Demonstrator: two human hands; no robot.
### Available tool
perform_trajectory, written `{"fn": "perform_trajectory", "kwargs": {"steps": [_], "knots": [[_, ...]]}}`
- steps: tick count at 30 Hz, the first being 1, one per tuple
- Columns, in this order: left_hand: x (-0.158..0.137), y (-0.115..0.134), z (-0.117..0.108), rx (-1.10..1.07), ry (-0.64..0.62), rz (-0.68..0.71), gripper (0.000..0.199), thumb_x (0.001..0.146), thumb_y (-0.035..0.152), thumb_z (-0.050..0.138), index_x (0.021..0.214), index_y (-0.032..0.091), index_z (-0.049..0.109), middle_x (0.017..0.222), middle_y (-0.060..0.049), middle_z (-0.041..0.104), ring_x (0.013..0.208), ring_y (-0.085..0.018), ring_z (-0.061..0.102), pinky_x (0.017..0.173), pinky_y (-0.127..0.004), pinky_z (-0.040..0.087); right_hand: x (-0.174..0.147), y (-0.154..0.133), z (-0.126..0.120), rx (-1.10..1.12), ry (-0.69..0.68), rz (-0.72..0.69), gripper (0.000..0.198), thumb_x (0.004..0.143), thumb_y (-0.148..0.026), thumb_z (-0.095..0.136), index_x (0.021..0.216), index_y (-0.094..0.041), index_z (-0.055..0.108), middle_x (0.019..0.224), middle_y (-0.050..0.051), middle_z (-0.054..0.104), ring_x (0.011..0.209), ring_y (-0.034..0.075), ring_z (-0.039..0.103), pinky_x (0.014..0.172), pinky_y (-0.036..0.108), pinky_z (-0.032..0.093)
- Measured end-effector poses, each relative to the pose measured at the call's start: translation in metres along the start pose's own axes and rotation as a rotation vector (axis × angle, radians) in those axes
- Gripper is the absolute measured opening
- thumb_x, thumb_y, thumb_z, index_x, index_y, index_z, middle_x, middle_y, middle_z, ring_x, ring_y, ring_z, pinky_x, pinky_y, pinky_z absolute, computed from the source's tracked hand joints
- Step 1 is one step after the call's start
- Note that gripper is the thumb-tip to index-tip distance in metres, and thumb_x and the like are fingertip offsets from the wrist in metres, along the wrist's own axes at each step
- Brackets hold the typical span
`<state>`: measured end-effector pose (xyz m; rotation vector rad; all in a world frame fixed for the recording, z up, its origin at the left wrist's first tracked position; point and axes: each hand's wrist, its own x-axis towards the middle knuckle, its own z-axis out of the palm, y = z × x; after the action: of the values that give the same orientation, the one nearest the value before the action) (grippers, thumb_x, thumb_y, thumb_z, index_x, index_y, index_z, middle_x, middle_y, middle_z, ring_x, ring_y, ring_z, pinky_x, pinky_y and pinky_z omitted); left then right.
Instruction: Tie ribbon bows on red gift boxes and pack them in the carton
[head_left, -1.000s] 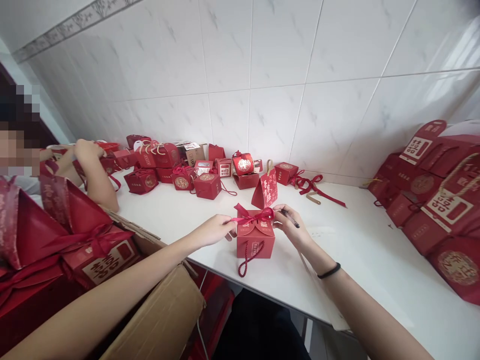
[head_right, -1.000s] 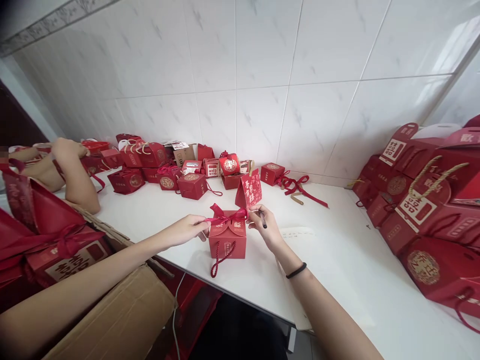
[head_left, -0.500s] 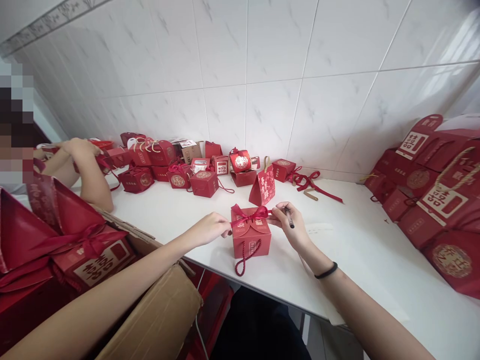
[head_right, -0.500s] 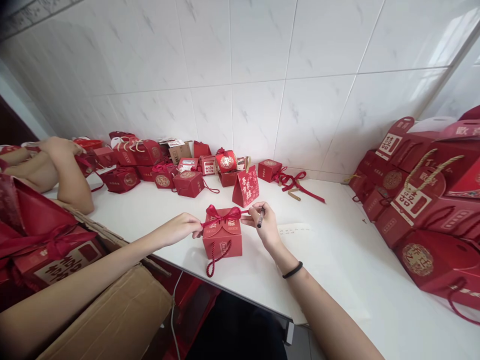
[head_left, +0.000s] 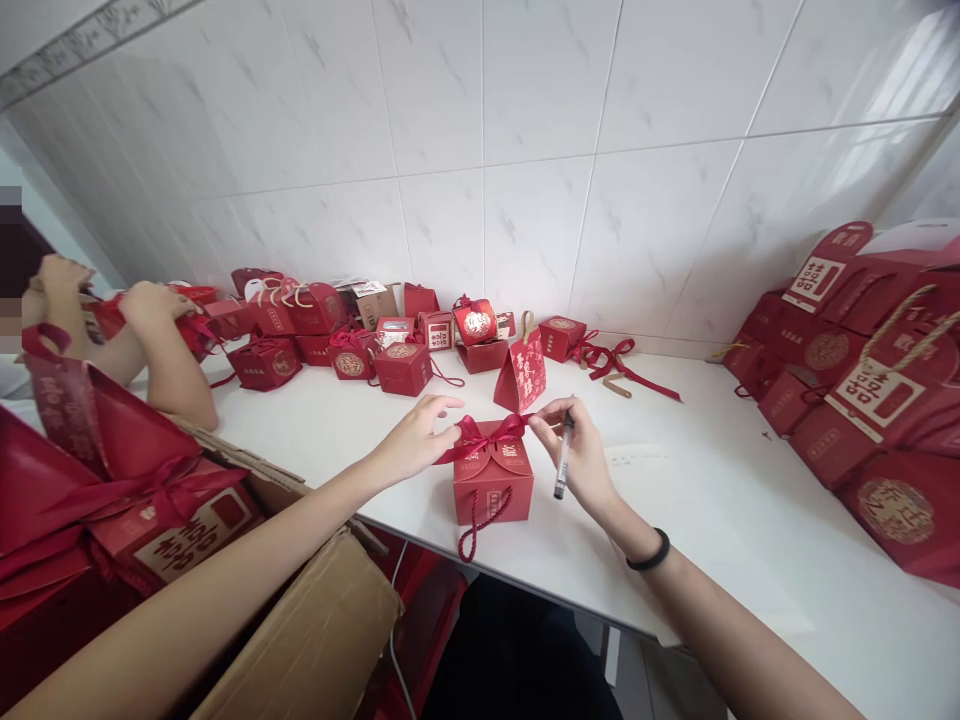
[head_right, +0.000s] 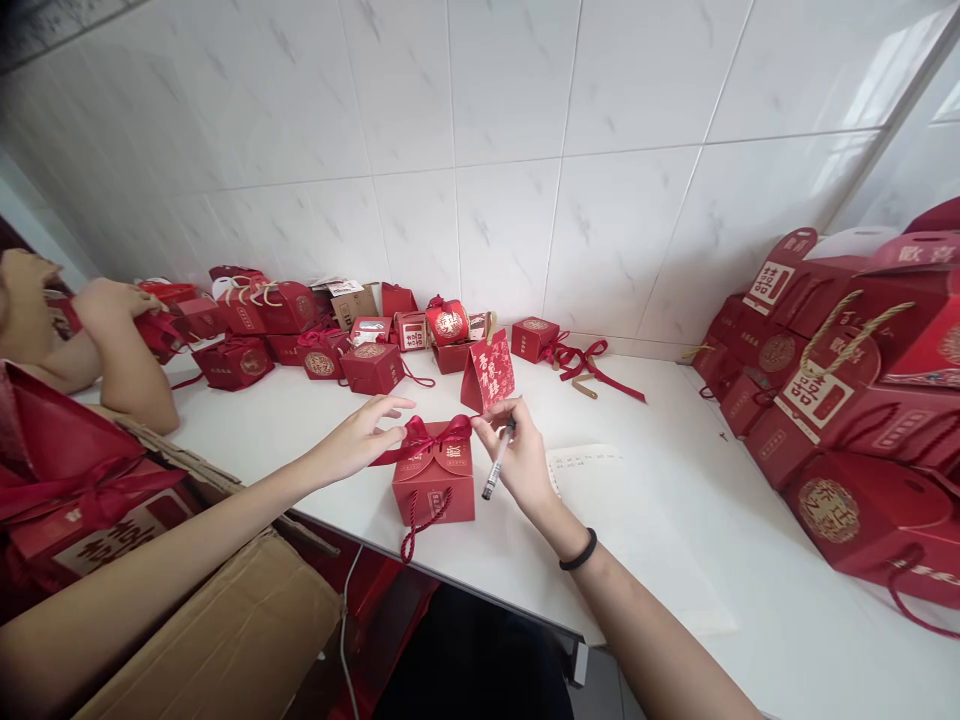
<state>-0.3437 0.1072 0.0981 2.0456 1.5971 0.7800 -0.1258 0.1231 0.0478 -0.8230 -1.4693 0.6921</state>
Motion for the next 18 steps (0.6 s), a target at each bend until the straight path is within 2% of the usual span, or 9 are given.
{"fn": "perform_trajectory", "kwargs": {"steps": [3,5,8,11,14,18], "knots": [[-0.002,0.004,0.002,-0.005,-0.058,0.085,0.032,0.081,0.04,0.043,0.102,0.02,0.057,0.116,-0.007,0.055,0.106,-0.022,0.052,0.09,-0.034,0.045,-0.003,-0.001,0.006,0.037,-0.107,0.048,0.03,0.079,-0.046,0.064,0.084,-0.02,0.05,0.082,0.004,0.057,0.072,0.018,0.053,0.065,0.03,0.042],[-0.004,0.007,0.002,-0.003,-0.064,0.11,0.029,0.082,0.042,0.043,0.095,0.02,0.058,0.11,-0.006,0.057,0.102,-0.021,0.054,0.09,-0.034,0.045,-0.003,-0.001,0.008,0.053,-0.099,0.069,0.032,0.076,-0.049,0.065,0.079,-0.019,0.051,0.077,0.003,0.055,0.068,0.017,0.051,0.063,0.029,0.041],[-0.007,0.008,0.001,-0.009,-0.023,0.106,0.025,0.081,0.042,0.045,0.086,0.02,0.057,0.109,-0.005,0.058,0.101,-0.021,0.054,0.087,-0.033,0.045,-0.002,-0.004,0.007,0.151,-0.095,0.165,0.036,0.07,-0.05,0.068,0.076,-0.019,0.05,0.067,0.0,0.052,0.058,0.013,0.046,0.054,0.026,0.037],[-0.007,0.009,0.0,0.009,0.026,0.109,0.022,0.079,0.04,0.047,0.079,0.02,0.056,0.102,-0.004,0.06,0.096,-0.02,0.055,0.083,-0.032,0.045,-0.002,-0.01,0.004,0.352,-0.17,0.316,0.037,0.068,-0.046,0.071,0.077,-0.02,0.046,0.053,-0.005,0.044,0.047,0.01,0.038,0.045,0.021,0.028],[-0.008,0.01,0.0,0.009,0.024,0.081,0.02,0.078,0.037,0.048,0.077,0.019,0.056,0.09,-0.003,0.062,0.083,-0.018,0.057,0.075,-0.029,0.044,-0.002,-0.014,0.001,0.511,-0.248,0.408,0.035,0.068,-0.04,0.071,0.077,-0.021,0.042,0.047,-0.008,0.037,0.042,0.008,0.032,0.043,0.019,0.022],[-0.011,0.011,0.0,-0.006,-0.032,-0.009,0.019,0.078,0.036,0.047,0.075,0.019,0.055,0.075,0.001,0.061,0.067,-0.015,0.054,0.063,-0.026,0.04,-0.005,-0.018,0.001,0.562,-0.284,0.484,0.033,0.067,-0.038,0.067,0.075,-0.021,0.04,0.045,-0.009,0.034,0.038,0.007,0.027,0.038,0.017,0.017]]}}
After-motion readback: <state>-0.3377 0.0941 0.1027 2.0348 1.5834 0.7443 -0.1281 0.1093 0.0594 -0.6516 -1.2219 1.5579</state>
